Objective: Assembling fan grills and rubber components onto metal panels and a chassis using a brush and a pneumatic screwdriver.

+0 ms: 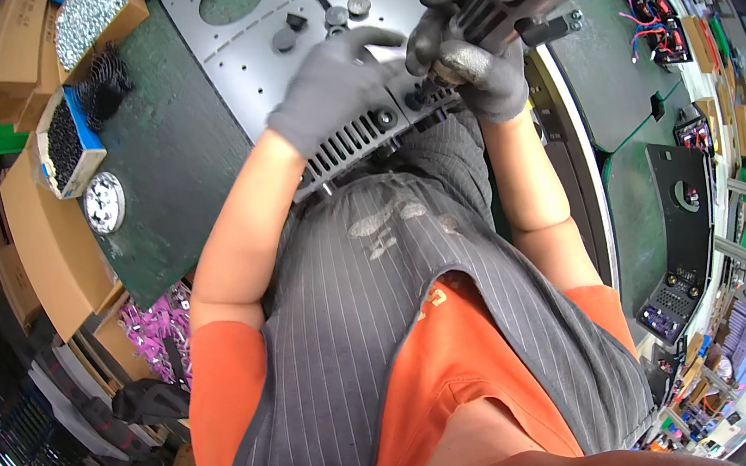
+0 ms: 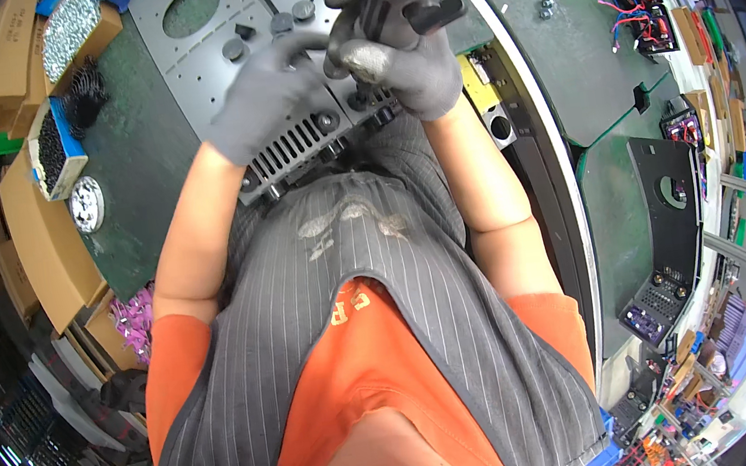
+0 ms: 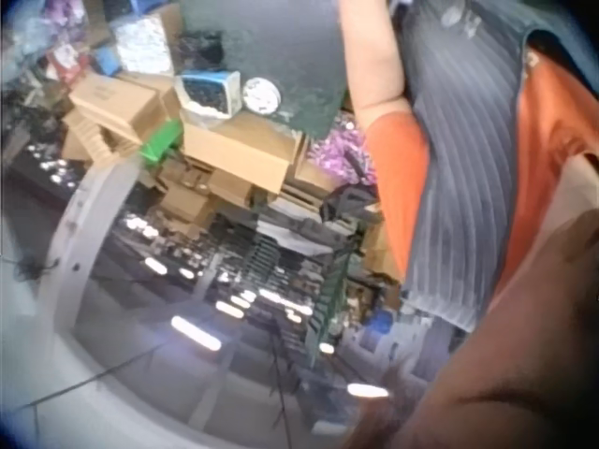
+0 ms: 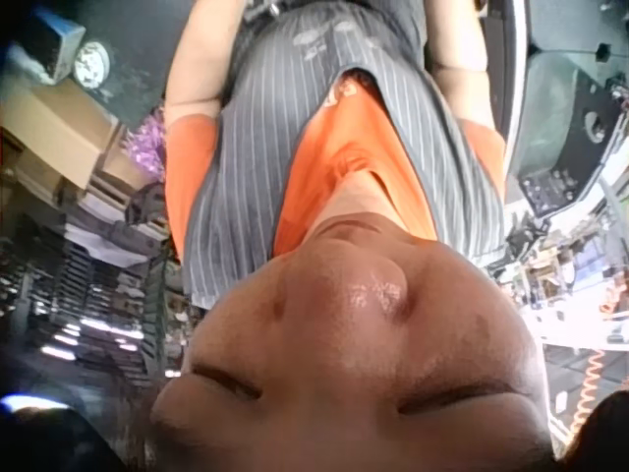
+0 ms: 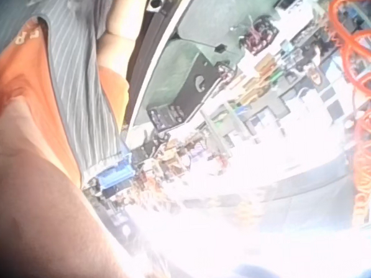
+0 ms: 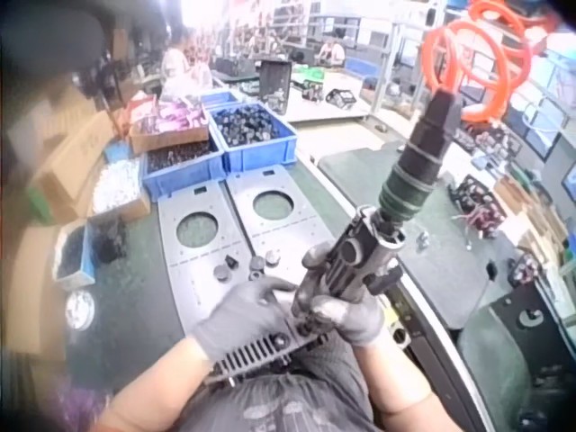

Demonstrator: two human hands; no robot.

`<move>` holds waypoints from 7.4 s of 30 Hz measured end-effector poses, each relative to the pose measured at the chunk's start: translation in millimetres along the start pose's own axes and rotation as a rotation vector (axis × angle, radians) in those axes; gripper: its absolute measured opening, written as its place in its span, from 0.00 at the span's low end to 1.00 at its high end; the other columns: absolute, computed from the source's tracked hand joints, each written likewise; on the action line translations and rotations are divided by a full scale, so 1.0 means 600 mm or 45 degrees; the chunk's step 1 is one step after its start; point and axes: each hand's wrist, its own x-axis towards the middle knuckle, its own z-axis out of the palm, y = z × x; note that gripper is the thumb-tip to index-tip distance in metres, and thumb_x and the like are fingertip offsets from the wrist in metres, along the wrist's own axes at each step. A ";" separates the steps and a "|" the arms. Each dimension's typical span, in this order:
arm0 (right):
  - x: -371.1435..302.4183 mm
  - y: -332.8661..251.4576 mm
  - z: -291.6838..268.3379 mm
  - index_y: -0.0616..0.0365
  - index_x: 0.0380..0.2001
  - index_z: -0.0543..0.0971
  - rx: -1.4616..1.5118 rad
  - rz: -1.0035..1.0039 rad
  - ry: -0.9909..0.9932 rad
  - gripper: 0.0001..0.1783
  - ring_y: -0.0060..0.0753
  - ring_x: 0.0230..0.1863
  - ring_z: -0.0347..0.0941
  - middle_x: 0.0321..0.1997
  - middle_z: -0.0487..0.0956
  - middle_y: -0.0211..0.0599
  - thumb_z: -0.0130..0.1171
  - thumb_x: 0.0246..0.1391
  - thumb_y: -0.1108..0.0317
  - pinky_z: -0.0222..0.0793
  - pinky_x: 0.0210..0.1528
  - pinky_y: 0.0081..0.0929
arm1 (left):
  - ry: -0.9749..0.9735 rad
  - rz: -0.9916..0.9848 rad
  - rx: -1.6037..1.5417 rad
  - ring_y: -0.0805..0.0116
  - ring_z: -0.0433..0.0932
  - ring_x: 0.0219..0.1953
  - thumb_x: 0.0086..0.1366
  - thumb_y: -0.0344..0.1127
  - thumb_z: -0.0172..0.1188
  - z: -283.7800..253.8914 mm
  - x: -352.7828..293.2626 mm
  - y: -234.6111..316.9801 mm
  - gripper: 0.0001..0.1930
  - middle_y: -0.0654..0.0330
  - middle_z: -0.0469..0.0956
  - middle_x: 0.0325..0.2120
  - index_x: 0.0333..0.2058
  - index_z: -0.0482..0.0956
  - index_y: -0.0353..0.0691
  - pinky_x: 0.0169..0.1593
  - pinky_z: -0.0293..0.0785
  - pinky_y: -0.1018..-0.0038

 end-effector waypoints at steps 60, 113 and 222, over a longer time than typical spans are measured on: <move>-0.016 -0.049 -0.014 0.60 0.47 0.68 0.757 -0.579 0.236 0.25 0.25 0.26 0.60 0.29 0.70 0.33 0.50 0.48 0.57 0.57 0.29 0.22 | 0.274 0.256 0.377 0.70 0.75 0.29 0.57 0.42 0.58 -0.002 -0.047 -0.016 0.15 0.60 0.77 0.31 0.41 0.77 0.42 0.30 0.70 0.74; -0.025 -0.016 -0.131 0.64 0.46 0.66 -0.230 -0.199 0.394 0.23 0.33 0.29 0.70 0.27 0.72 0.39 0.53 0.44 0.70 0.68 0.33 0.32 | -0.036 -0.330 -0.588 0.79 0.65 0.22 0.56 0.33 0.49 0.080 0.114 0.020 0.22 0.59 0.72 0.27 0.50 0.65 0.31 0.20 0.63 0.84; 0.116 -0.060 0.030 0.58 0.48 0.64 0.320 -0.404 0.294 0.27 0.36 0.26 0.70 0.27 0.73 0.37 0.57 0.43 0.63 0.69 0.31 0.31 | 0.021 -0.132 -1.228 0.83 0.61 0.19 0.65 0.35 0.47 -0.043 -0.003 -0.030 0.12 0.64 0.69 0.28 0.41 0.70 0.32 0.16 0.55 0.89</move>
